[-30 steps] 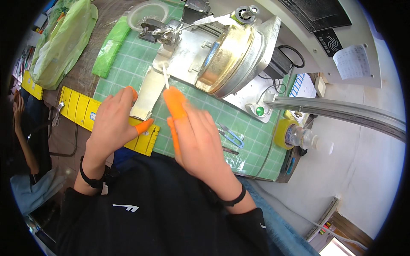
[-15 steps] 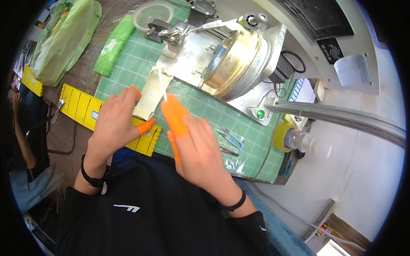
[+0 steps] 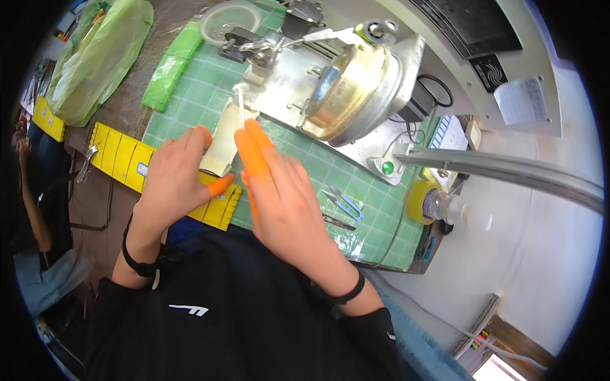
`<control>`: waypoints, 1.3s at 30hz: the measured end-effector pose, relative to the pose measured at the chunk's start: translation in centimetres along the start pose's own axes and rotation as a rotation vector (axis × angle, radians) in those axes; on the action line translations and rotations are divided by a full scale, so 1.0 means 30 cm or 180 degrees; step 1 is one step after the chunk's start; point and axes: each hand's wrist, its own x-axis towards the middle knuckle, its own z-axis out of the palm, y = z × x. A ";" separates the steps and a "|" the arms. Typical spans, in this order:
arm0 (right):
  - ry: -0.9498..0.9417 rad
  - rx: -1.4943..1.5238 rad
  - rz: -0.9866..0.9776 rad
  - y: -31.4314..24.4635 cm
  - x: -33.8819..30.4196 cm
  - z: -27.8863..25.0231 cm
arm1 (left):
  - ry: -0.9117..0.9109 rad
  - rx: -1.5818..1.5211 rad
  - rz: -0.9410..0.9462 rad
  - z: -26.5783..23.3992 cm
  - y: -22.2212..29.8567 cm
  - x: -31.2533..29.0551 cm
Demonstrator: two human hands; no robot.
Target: The worker is assembling small electronic or mechanical components using adhesive, tweezers, and a specialized cutting/pressing machine.
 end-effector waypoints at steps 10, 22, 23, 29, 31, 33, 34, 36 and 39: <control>-0.0197 0.0052 0.0237 -0.013 -0.053 -0.026 | 0.0146 0.0078 0.0128 -0.005 0.016 0.003; -0.0337 0.0083 0.0888 -0.047 -0.105 -0.070 | -0.0053 0.0151 0.0071 -0.002 0.042 0.010; -0.0273 0.0072 0.0906 -0.050 -0.111 -0.075 | -0.0049 0.0153 0.0063 -0.002 0.042 0.010; -0.0211 -0.0163 0.0991 -0.014 -0.127 -0.057 | -0.0096 0.0152 0.0073 -0.009 0.053 0.003; -0.0271 -0.0090 0.1003 -0.022 -0.130 -0.061 | -0.0193 0.0122 0.0092 -0.017 0.065 0.005; -0.0110 0.0059 0.1105 -0.026 -0.133 -0.063 | -0.0161 0.0099 0.0087 -0.010 0.062 0.007; -0.0111 0.0064 0.1098 -0.020 -0.131 -0.062 | -0.0126 0.0074 0.0081 -0.007 0.060 0.007; -0.0067 -0.0032 0.0893 0.000 -0.126 -0.053 | -0.0098 0.0090 0.0075 -0.002 0.053 0.008; -0.0152 0.0235 0.0983 -0.024 -0.114 -0.064 | -0.0076 0.0115 0.0058 -0.005 0.052 0.005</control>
